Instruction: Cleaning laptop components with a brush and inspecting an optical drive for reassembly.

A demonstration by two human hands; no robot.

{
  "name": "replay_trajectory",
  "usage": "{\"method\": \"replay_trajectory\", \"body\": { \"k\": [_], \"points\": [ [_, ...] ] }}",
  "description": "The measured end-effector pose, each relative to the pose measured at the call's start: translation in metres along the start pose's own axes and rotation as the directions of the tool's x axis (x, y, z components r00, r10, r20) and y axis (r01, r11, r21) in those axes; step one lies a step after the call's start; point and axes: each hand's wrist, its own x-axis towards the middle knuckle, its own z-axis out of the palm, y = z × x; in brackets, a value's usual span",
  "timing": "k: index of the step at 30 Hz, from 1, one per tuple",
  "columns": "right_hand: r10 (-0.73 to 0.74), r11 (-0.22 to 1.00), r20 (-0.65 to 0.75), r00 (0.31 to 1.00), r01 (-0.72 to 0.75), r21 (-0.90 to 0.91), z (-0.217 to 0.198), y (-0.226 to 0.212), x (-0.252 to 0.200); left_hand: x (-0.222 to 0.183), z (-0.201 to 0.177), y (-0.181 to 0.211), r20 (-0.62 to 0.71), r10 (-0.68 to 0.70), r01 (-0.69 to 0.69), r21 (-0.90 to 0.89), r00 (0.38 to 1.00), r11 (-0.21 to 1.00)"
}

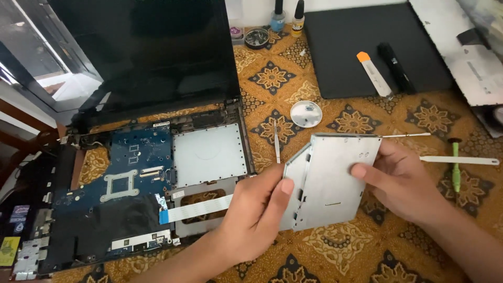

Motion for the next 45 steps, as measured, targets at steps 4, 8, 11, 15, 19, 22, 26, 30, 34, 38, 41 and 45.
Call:
{"method": "replay_trajectory", "body": {
  "k": [4,8,11,15,19,22,26,30,34,38,41,45],
  "points": [
    [0.071,0.994,-0.065,0.995,-0.066,0.082,0.002,0.011,0.001,-0.001,0.004,-0.009,0.006,-0.025,0.025,0.013,1.000,1.000],
    [0.219,0.972,-0.115,0.969,-0.206,0.114,0.015,0.008,0.000,-0.003,0.008,-0.018,-0.056,-0.098,0.103,0.093,0.994,0.990],
    [0.183,0.970,-0.124,0.975,-0.200,-0.138,0.019,0.005,-0.005,-0.003,0.008,-0.016,-0.065,-0.151,0.157,0.096,0.986,0.983],
    [0.151,0.947,-0.192,0.970,-0.198,-0.254,0.023,0.001,-0.007,-0.005,0.007,-0.016,-0.043,-0.210,0.212,0.062,0.977,0.975],
    [0.016,0.914,-0.185,0.983,-0.090,-0.396,0.009,0.008,-0.016,0.005,-0.002,0.007,-0.021,-0.095,0.095,-0.026,0.995,0.995],
    [-0.107,0.863,-0.180,0.978,0.001,-0.504,-0.008,0.026,-0.028,0.009,-0.005,0.015,-0.051,0.031,-0.032,-0.025,0.998,0.999],
    [-0.244,0.771,-0.033,0.969,0.174,-0.612,-0.011,0.029,-0.037,0.007,-0.004,0.016,-0.027,0.150,-0.151,-0.072,0.988,0.986],
    [-0.297,0.724,-0.093,0.950,0.160,-0.671,-0.011,0.033,-0.044,0.003,0.000,0.009,-0.025,0.079,-0.080,-0.064,0.997,0.995],
    [-0.349,0.865,-0.028,0.937,0.311,-0.394,-0.001,0.024,-0.043,0.001,0.001,0.013,-0.030,-0.055,0.054,-0.041,0.998,0.998],
    [-0.515,0.739,0.005,0.857,0.447,-0.504,-0.019,0.053,-0.054,0.000,0.002,0.012,-0.020,0.055,-0.056,-0.053,0.998,0.997],
    [-0.500,0.748,0.062,0.864,0.466,-0.471,0.003,0.025,-0.050,0.000,0.002,0.010,-0.014,0.114,-0.115,-0.052,0.993,0.992],
    [-0.419,0.795,0.070,0.905,0.403,-0.452,0.013,0.013,-0.052,0.001,0.003,0.010,0.006,0.180,-0.179,-0.055,0.984,0.982]
  ]
}}
